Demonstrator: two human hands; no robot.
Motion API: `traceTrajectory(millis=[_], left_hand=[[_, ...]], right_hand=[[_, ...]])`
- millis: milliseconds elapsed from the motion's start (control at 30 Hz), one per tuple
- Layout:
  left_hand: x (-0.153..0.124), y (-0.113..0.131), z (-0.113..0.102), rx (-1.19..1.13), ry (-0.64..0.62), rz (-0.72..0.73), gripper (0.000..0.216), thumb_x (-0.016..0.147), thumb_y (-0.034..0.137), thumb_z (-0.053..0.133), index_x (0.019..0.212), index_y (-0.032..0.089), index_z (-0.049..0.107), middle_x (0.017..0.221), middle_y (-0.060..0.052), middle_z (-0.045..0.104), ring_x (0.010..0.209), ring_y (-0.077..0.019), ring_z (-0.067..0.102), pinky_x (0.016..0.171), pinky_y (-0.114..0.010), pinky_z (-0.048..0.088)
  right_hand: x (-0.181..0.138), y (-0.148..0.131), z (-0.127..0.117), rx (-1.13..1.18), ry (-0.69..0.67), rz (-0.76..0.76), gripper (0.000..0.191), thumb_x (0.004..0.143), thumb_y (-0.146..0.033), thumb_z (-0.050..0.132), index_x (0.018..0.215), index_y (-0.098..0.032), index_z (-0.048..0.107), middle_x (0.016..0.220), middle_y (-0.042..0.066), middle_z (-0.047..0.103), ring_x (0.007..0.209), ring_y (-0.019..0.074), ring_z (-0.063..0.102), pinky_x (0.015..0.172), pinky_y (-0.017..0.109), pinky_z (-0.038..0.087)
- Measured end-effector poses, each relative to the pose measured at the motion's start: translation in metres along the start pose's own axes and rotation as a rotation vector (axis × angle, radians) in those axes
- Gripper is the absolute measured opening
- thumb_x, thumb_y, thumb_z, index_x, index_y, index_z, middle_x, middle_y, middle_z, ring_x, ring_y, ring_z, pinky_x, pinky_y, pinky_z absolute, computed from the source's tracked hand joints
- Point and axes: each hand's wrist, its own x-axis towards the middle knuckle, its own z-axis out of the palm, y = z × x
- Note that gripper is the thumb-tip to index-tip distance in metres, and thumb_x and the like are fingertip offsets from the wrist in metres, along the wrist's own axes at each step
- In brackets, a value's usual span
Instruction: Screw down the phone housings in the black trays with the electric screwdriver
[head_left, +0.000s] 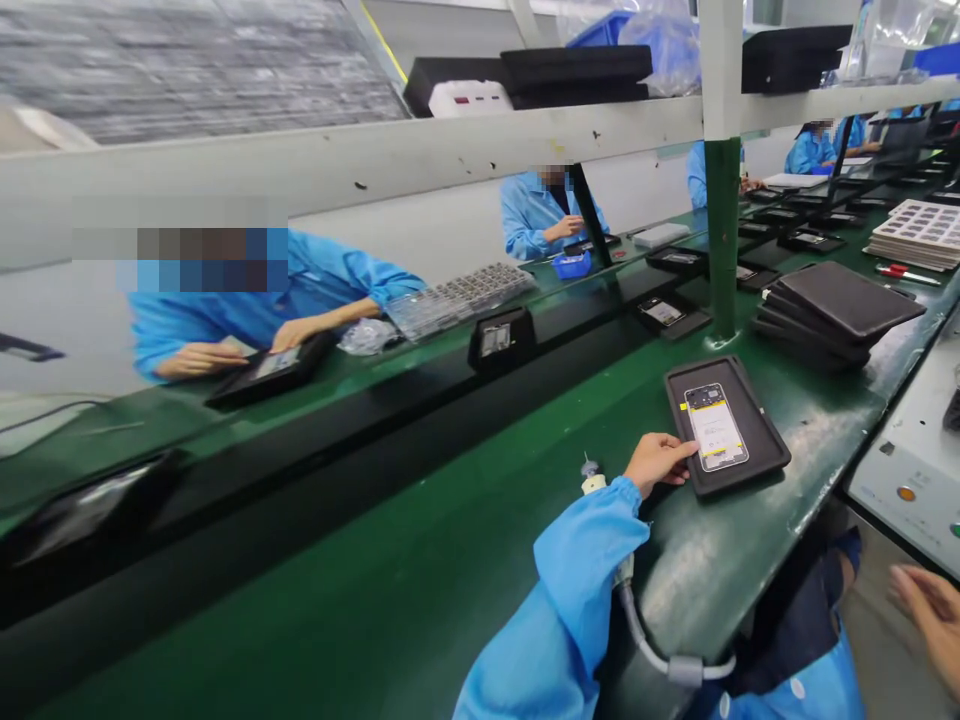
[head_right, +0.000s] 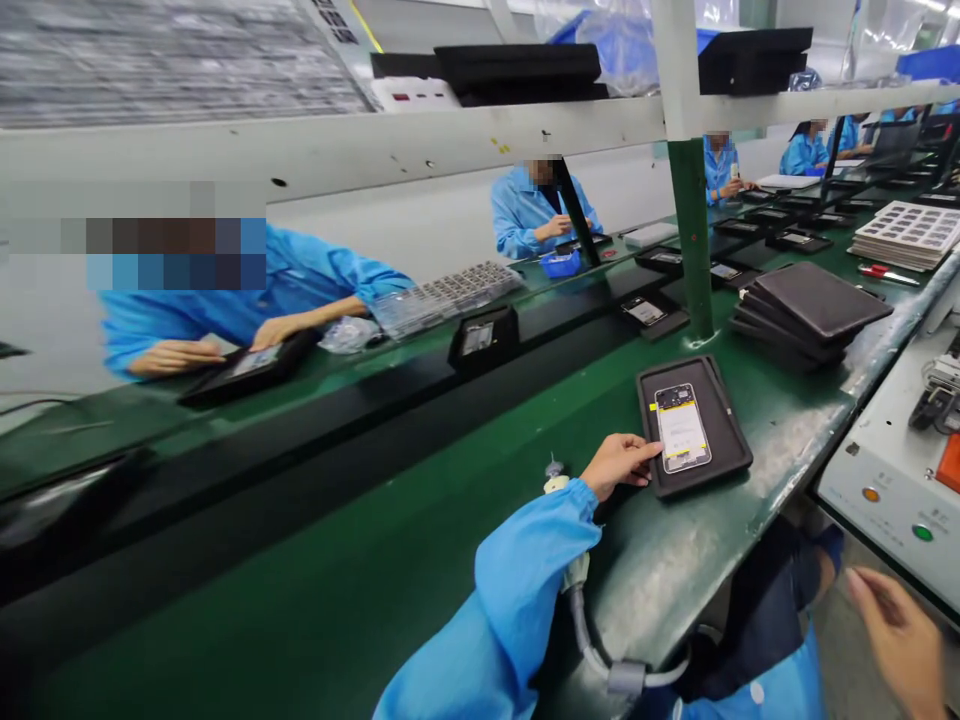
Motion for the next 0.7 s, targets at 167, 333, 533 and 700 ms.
traceTrajectory(millis=[167, 333, 533, 700], left_hand=[[-0.006, 0.000, 0.001, -0.194, 0.082, 0.080, 0.019, 0.092, 0.028, 0.057, 0.084, 0.011, 0.059, 0.069, 0.004, 0.056, 0.056, -0.0073, 0.055, 0.049, -0.018, 0.047], [-0.022, -0.001, -0.007, -0.418, 0.168, 0.187, 0.026, 0.080, 0.032, 0.072, 0.081, 0.014, 0.055, 0.066, 0.003, 0.060, 0.054, -0.0085, 0.057, 0.049, -0.019, 0.046], [-0.090, -0.025, -0.062, -0.574, 0.333, 0.277, 0.055, 0.053, 0.047, 0.087, 0.086, 0.016, 0.057, 0.070, -0.001, 0.068, 0.060, -0.0124, 0.063, 0.055, -0.021, 0.050], [-0.179, -0.086, -0.126, -0.612, 0.606, 0.235, 0.054, 0.052, 0.045, 0.088, 0.085, 0.016, 0.057, 0.075, -0.003, 0.071, 0.062, -0.0121, 0.064, 0.058, -0.021, 0.051]], right_hand=[[0.000, -0.046, 0.082, 0.163, -0.227, -0.141, 0.038, 0.072, -0.059, 0.070, 0.082, -0.023, 0.071, 0.077, 0.007, 0.070, 0.070, 0.0262, 0.069, 0.065, 0.037, 0.060], [0.001, -0.077, 0.107, 0.046, -0.238, -0.270, 0.038, 0.078, -0.059, 0.064, 0.085, -0.023, 0.070, 0.070, 0.005, 0.066, 0.053, 0.0201, 0.058, 0.048, 0.033, 0.050], [0.001, -0.098, 0.110, -0.138, -0.250, -0.569, 0.034, 0.085, -0.061, 0.055, 0.087, -0.028, 0.065, 0.066, 0.001, 0.062, 0.045, 0.0173, 0.050, 0.046, 0.034, 0.046], [-0.018, -0.122, 0.140, -0.135, -0.388, -0.815, 0.038, 0.090, -0.056, 0.056, 0.092, -0.020, 0.067, 0.069, 0.001, 0.064, 0.051, 0.0138, 0.054, 0.054, 0.028, 0.047]])
